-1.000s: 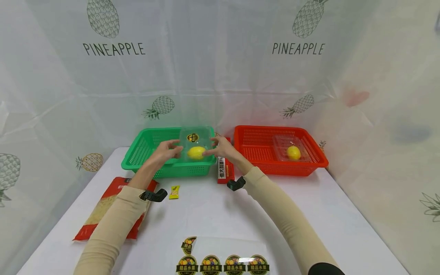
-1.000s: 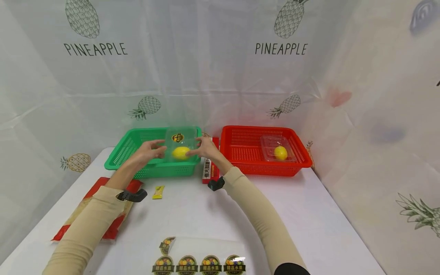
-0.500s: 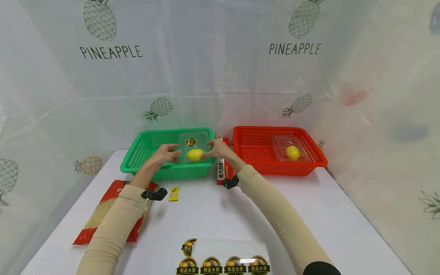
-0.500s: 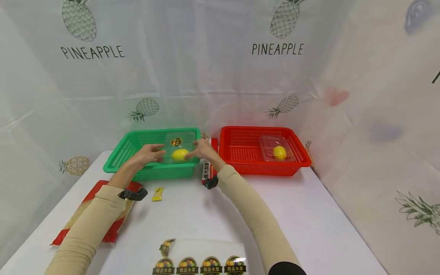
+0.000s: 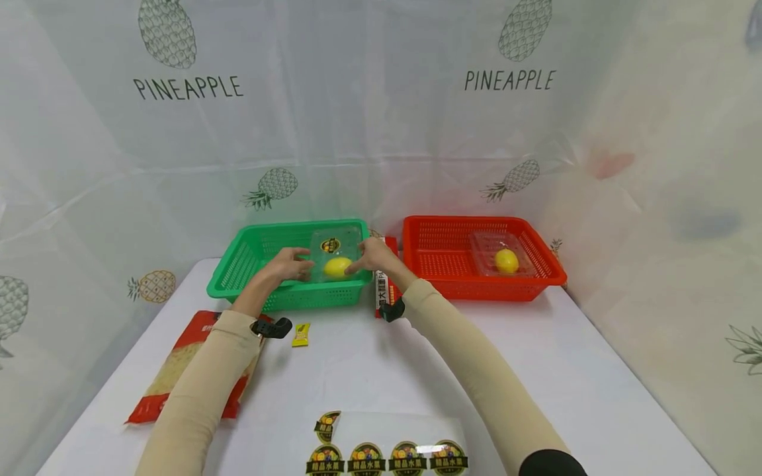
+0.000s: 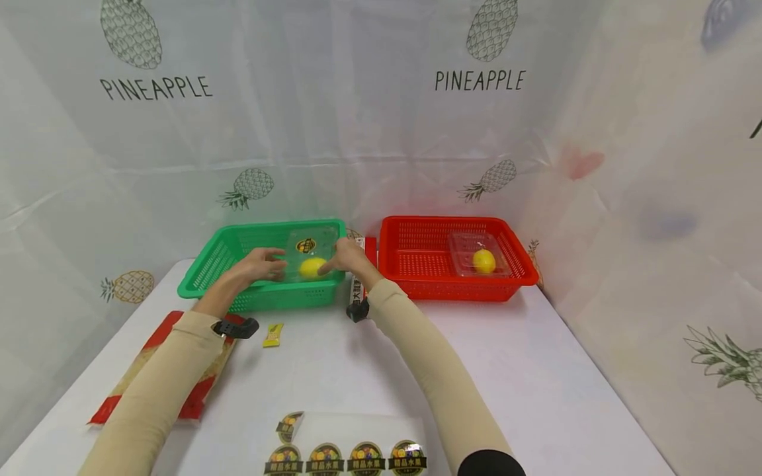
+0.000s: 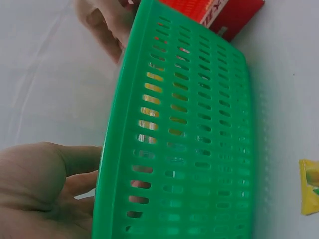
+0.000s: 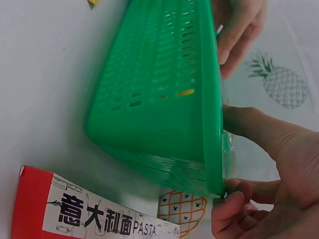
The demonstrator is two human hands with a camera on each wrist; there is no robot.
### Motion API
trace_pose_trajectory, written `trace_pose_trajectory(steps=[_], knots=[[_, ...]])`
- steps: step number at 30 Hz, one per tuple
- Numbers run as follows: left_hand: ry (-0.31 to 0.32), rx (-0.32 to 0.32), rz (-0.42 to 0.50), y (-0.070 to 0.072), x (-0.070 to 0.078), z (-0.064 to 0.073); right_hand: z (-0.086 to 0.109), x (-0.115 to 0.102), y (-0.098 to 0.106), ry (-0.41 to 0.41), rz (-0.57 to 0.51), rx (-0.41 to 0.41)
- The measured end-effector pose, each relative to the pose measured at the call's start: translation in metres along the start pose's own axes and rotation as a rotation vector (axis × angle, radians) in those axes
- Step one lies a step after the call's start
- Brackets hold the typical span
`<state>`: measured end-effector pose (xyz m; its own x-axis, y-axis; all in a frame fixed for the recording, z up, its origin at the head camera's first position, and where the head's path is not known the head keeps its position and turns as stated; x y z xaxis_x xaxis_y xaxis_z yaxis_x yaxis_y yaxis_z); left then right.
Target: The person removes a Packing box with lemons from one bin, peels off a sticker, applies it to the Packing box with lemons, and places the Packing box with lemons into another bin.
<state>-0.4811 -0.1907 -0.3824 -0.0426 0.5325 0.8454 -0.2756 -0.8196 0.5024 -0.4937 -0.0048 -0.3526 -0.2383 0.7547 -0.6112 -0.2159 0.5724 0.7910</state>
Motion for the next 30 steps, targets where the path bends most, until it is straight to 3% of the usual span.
trace_pose_trajectory(steps=[7, 12, 20, 25, 30], knots=[[0.002, -0.034, -0.147, -0.002, 0.000, -0.005, -0.002, 0.000, 0.001, -0.021, 0.001, 0.044], [0.014, -0.051, -0.193, -0.004, -0.003, -0.004, -0.002, 0.001, -0.001, -0.030, 0.021, 0.058], [0.003, -0.067, -0.302, -0.001, -0.002, -0.006, 0.003, -0.001, 0.004, 0.016, -0.031, 0.025], [-0.029, -0.032, -0.354, 0.002, 0.011, -0.007, 0.009, 0.003, 0.014, 0.033, -0.088, -0.002], [-0.119, 0.028, -0.452, -0.002, 0.039, -0.005, 0.014, 0.015, 0.034, -0.002, -0.134, 0.002]])
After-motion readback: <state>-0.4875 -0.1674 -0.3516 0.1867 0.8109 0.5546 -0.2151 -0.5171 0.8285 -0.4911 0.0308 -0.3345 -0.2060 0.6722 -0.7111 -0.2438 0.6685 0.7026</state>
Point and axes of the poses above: each hand's wrist, its own z-axis away from the middle knuckle, its own y-axis out of the back of the hand, x = y × z, the point moved 10 cm from there along -z, towards the middle knuckle, and after that the axes turned 1 degree about -y, right-handed, at the moved point
